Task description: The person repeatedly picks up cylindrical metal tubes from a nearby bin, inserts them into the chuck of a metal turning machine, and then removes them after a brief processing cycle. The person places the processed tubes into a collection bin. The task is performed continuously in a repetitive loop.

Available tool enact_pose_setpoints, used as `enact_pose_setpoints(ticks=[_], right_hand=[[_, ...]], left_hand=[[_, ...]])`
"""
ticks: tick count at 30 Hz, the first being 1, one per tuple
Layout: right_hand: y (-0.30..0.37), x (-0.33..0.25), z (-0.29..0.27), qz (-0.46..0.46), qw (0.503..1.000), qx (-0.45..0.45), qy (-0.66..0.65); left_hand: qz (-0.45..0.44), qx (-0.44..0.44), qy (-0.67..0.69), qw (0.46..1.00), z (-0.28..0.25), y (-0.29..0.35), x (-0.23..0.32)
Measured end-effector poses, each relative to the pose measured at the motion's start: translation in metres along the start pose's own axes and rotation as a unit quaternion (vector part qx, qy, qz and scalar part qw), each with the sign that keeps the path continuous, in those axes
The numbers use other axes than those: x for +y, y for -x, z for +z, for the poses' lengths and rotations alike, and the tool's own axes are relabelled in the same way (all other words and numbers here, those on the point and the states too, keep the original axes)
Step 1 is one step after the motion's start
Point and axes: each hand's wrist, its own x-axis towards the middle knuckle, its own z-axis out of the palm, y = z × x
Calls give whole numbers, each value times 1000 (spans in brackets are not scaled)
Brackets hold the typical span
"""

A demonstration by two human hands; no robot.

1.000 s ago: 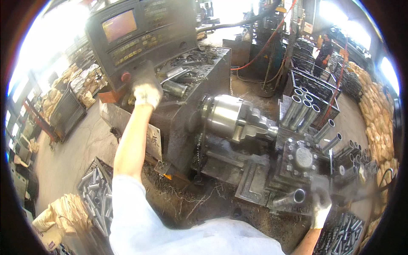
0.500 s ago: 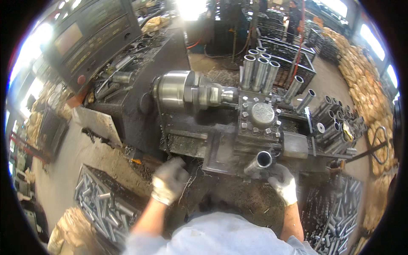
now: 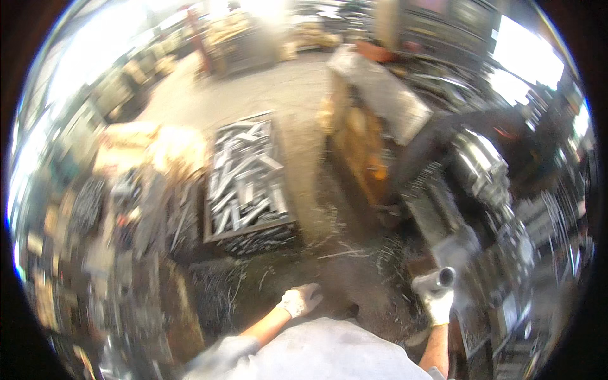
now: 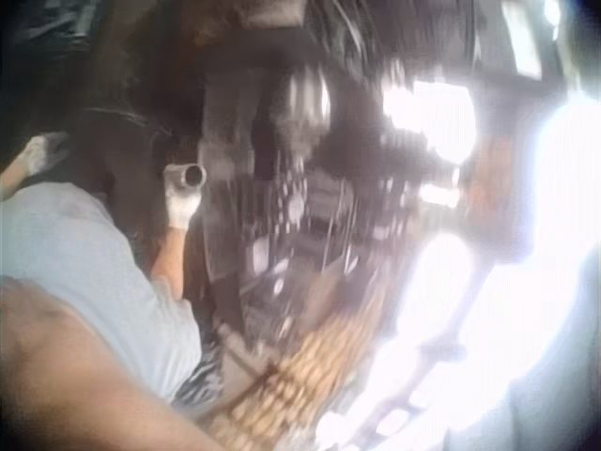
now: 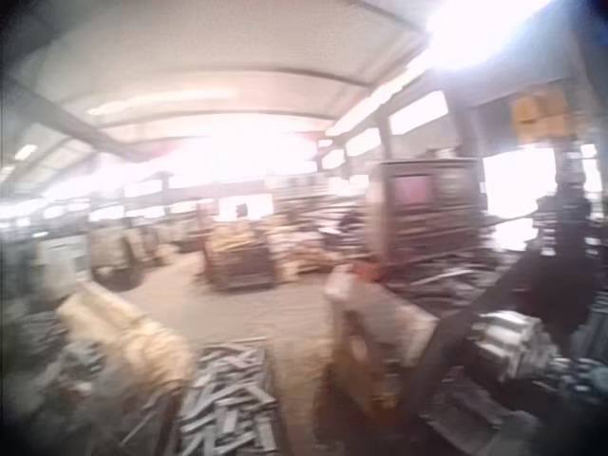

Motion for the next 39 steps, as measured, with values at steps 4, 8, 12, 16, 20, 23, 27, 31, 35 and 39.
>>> enact_pose_setpoints(ticks=[4,8,12,16,20,23,27,31,35,39], right_hand=[[21,-44,169,-65,939,-230,249],[90,-105,323,-231,833,-464,191],[170,-174,428,-345,692,-627,97],[241,-236,513,-408,513,-753,51],[310,-290,589,-492,459,-740,3],[347,-322,644,-456,457,-764,-7],[374,-329,703,-395,346,-851,7],[371,-342,742,-542,237,-799,106],[358,-419,777,-539,170,-825,3],[374,-500,790,-482,233,-836,-118]], left_hand=[[-134,111,53,983,-11,99,-98],[-293,194,138,926,-5,206,-186],[-420,330,263,803,28,297,-224],[-504,464,354,637,102,362,-224],[-570,575,458,368,212,391,-207],[-431,711,554,-27,273,406,-194],[-654,699,204,-204,279,438,-164],[-700,668,60,-247,234,472,-154],[-750,638,42,-168,243,497,-159],[-631,742,107,-201,296,519,-164]])
